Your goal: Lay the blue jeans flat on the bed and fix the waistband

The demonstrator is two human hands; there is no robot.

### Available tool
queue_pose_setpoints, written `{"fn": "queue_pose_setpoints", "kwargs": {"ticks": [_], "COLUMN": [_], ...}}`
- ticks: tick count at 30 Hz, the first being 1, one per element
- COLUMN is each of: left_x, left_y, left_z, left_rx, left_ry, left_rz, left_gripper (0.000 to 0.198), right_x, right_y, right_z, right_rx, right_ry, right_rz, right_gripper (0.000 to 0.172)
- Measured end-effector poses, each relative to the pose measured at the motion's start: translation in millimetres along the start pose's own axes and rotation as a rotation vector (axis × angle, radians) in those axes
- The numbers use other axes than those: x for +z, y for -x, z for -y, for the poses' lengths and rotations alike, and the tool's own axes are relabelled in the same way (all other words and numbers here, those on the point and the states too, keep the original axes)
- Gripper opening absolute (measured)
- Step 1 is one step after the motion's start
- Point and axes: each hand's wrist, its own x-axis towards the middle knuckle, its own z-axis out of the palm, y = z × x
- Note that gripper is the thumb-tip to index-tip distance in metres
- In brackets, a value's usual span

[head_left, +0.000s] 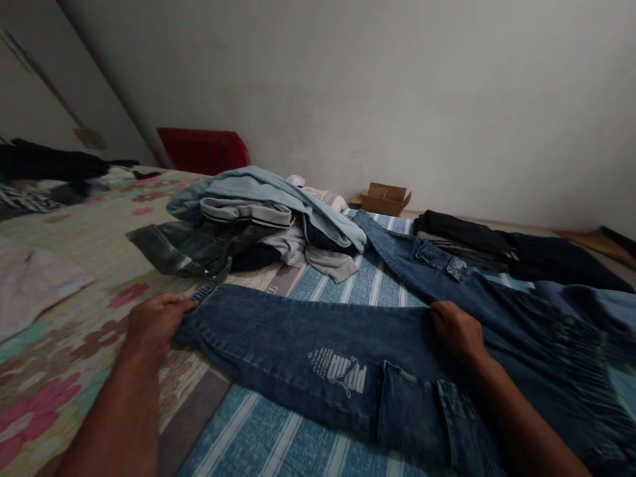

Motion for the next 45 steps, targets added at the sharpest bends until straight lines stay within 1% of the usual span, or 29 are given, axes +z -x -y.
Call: {"fn": "queue_pose_setpoints", "kwargs": {"ticks": [1,3,7,8,10,12,13,14,15,16,18,19,20,21,22,25,27,28,30,33,35,37,39,41,43,45], "left_x": [1.3,4.1,6.8,6.9,8.1,14.0,19.7,27.2,36.3,46.2,65.8,74.0,80.3,84.7,87.2,87.1,84.6,83.3,81.1,78.9,78.7,79.1,78.5,76.0,72.4,69.4], "left_y": [-0.7,-2.5,-4.1,-2.6,5.8,24.5,38.4,55.0,73.7,93.5,131.7,147.6,160.0,168.5,173.3,174.0,176.0,180.8,199.2,238.5,260.5,273.6,279.5,283.4,289.0,296.1], "left_z": [-0.2,-1.0,-2.5,-4.1,-10.2,-20.1,-25.5,-30.6,-34.7,-37.4,-37.7,-35.5,-32.3,-28.7,-25.2,-21.3,-26.3,-30.7,-41.5,-55.8,-59.2,-56.2,-48.8,-39.9,-32.4,-27.1], "left_rx": [0.003,-0.012,-0.009,0.012,0.135,0.361,0.492,0.614,0.703,0.785,0.927,0.972,0.992,1.004,1.011,1.020,1.031,1.050,1.139,1.331,1.389,1.333,1.206,1.090,1.023,0.985], "left_ry": [0.013,-0.032,-0.274,-0.318,-0.460,-0.604,-0.647,-0.648,-0.607,-0.559,-0.492,-0.518,-0.561,-0.606,-0.650,-0.712,-0.693,-0.654,-0.505,-0.231,-0.145,-0.123,-0.115,-0.116,-0.130,-0.145], "left_rz": [-0.013,-0.015,0.063,0.067,0.038,0.034,0.067,0.140,0.229,0.344,0.651,0.784,0.860,0.904,0.922,0.906,0.891,0.884,0.898,0.980,0.988,0.895,0.765,0.684,0.659,0.653], "left_gripper": [0.017,0.020,0.014,0.014,0.022,0.034,0.037,0.038,0.038,0.038,0.044,0.048,0.052,0.055,0.057,0.058,0.054,0.052,0.046,0.037,0.034,0.029,0.019,0.010,0.008,0.011], "right_x": [2.2,5.0,6.5,6.3,5.2,3.7,2.7,1.6,0.2,-1.4,-5.4,-7.8,-10.2,-12.8,-15.3,-22.2,-25.9,-27.4,-29.6,-30.3,-29.4,-28.6,-29.6,-33.9,-42.1,-52.9], "right_y": [2.1,5.5,10.4,11.4,13.3,14.8,15.4,15.9,16.5,17.2,19.9,22.2,25.1,28.9,33.4,49.8,61.0,66.0,74.4,83.3,88.4,93.5,97.6,99.1,96.2,88.3], "right_z": [0.9,2.0,4.7,5.8,8.4,11.8,13.7,15.7,17.6,19.2,20.7,20.2,18.7,16.3,13.0,0.7,-7.1,-10.2,-14.7,-16.7,-15.1,-11.1,-4.5,4.4,15.6,28.8], "right_rx": [-0.002,-0.005,-0.011,-0.019,-0.046,-0.072,-0.082,-0.091,-0.100,-0.109,-0.126,-0.135,-0.141,-0.145,-0.148,-0.148,-0.144,-0.140,-0.134,-0.128,-0.129,-0.138,-0.160,-0.196,-0.253,-0.334], "right_ry": [0.005,0.009,0.004,-0.003,-0.024,-0.051,-0.065,-0.081,-0.096,-0.113,-0.148,-0.167,-0.187,-0.208,-0.230,-0.295,-0.333,-0.348,-0.373,-0.400,-0.421,-0.451,-0.485,-0.534,-0.583,-0.586], "right_rz": [-0.021,-0.058,-0.121,-0.132,-0.150,-0.166,-0.175,-0.183,-0.191,-0.198,-0.213,-0.221,-0.231,-0.242,-0.254,-0.296,-0.326,-0.341,-0.365,-0.383,-0.384,-0.380,-0.367,-0.326,-0.226,-0.056], "right_gripper": [0.023,0.023,0.026,0.027,0.027,0.026,0.025,0.025,0.025,0.024,0.024,0.024,0.023,0.023,0.022,0.020,0.020,0.020,0.020,0.021,0.022,0.021,0.019,0.018,0.019,0.021]}}
